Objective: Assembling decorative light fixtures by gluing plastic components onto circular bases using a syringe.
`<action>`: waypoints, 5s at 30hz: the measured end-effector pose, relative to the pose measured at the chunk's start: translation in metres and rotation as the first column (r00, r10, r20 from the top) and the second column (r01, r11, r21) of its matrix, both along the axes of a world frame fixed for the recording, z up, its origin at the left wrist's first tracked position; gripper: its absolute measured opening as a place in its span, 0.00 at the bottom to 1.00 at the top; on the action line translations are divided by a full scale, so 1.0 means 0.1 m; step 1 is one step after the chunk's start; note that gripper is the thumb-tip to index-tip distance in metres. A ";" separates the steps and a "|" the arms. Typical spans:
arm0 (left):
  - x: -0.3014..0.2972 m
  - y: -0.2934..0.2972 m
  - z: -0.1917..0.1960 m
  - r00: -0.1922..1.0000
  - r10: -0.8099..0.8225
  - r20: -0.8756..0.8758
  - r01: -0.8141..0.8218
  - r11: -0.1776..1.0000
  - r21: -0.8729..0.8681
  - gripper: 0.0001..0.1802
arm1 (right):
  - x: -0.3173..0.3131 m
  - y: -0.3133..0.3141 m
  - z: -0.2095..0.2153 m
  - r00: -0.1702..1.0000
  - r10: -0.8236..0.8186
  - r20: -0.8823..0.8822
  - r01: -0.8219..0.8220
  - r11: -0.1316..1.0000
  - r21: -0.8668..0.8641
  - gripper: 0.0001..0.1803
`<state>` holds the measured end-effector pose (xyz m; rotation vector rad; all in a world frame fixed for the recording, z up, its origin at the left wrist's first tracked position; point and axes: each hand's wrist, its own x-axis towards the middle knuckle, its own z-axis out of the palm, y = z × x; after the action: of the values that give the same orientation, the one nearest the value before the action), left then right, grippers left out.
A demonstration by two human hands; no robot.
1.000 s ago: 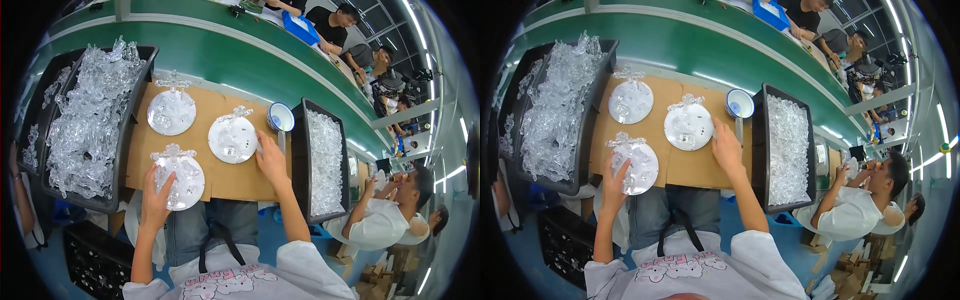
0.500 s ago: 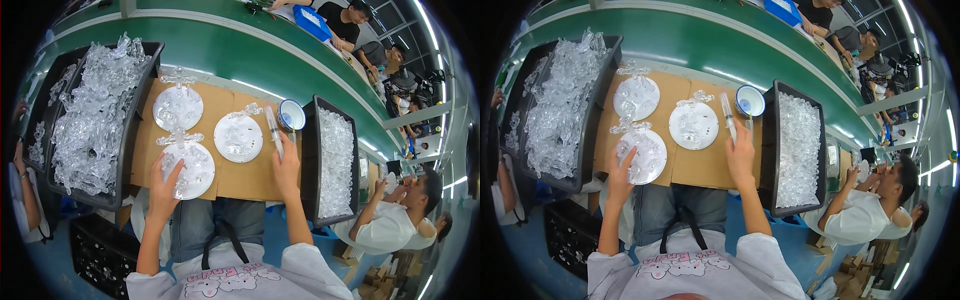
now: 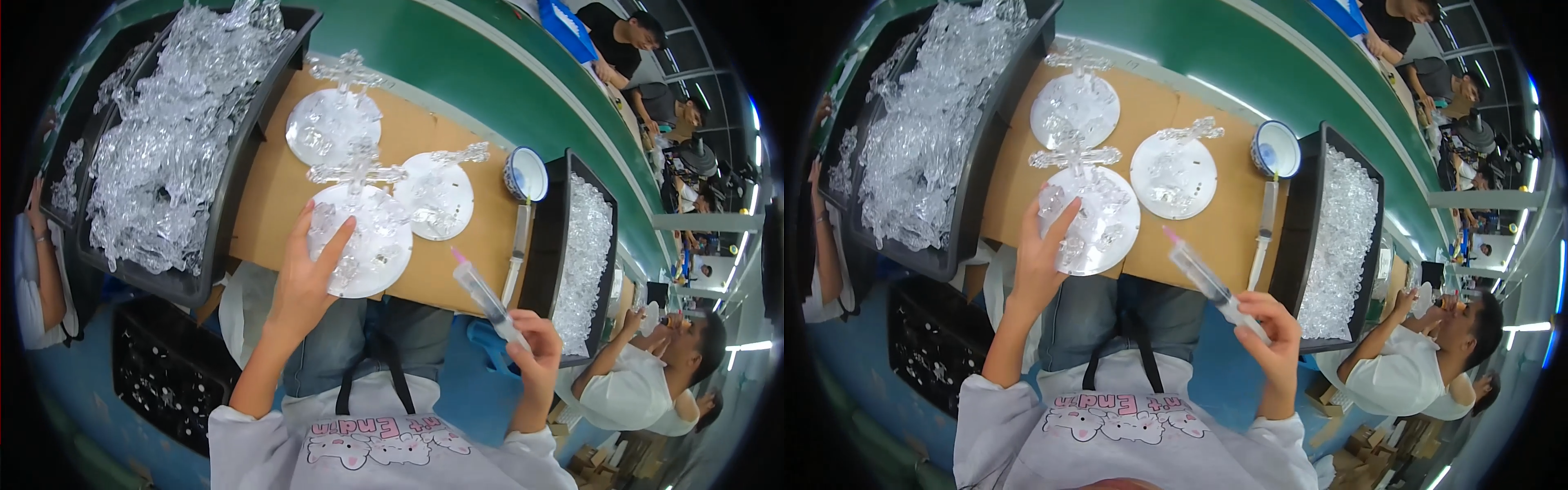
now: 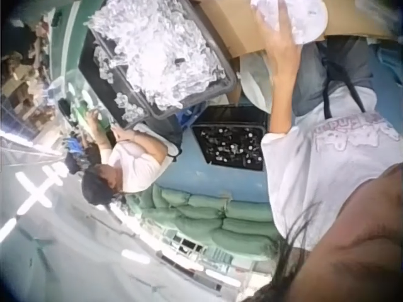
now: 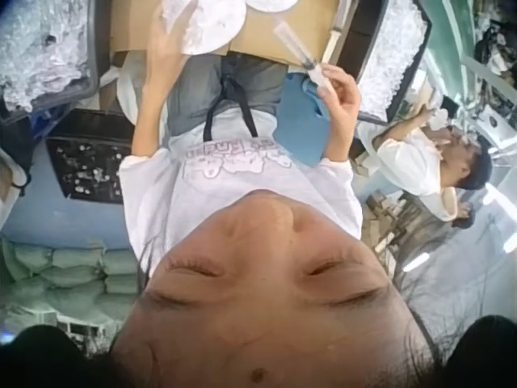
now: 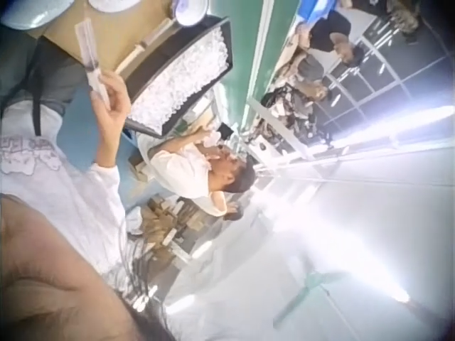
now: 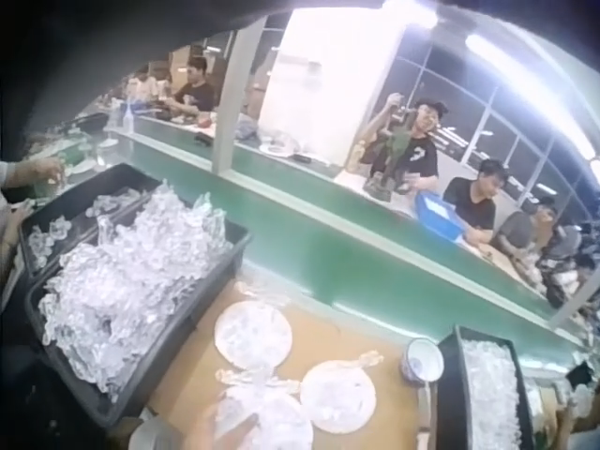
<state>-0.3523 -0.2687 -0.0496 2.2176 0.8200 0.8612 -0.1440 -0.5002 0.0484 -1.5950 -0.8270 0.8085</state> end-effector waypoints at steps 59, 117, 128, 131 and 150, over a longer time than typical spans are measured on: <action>-0.48 -0.15 0.46 0.998 -0.020 0.056 0.020 1.000 0.002 0.32 | -0.11 0.43 0.95 0.589 0.415 0.693 -0.259 0.910 -0.325 0.16; 3.10 2.49 -0.37 0.957 0.154 -0.245 0.000 0.846 0.533 0.42 | 0.80 -1.20 -0.07 0.778 -0.628 0.002 0.583 0.723 0.371 0.17; 3.27 2.58 -0.38 0.713 -0.048 -0.699 0.220 0.962 0.159 0.52 | 0.78 -1.03 -0.03 0.841 -0.538 0.060 0.505 0.820 0.268 0.17; 3.15 2.85 -0.28 0.631 -0.137 -0.764 0.271 0.961 0.051 0.43 | 0.76 -0.95 -0.03 0.866 -0.498 0.037 0.466 0.833 0.297 0.16; 1.30 2.39 1.17 0.688 -0.243 -0.684 0.417 0.903 0.099 0.12 | -0.14 -0.07 -0.63 0.919 -0.328 -0.219 0.375 0.899 0.227 0.14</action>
<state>-0.2227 -0.0298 0.0670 2.8303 0.5754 -0.0434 -0.1581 -0.5074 -0.0146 -1.3578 -0.4737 0.5409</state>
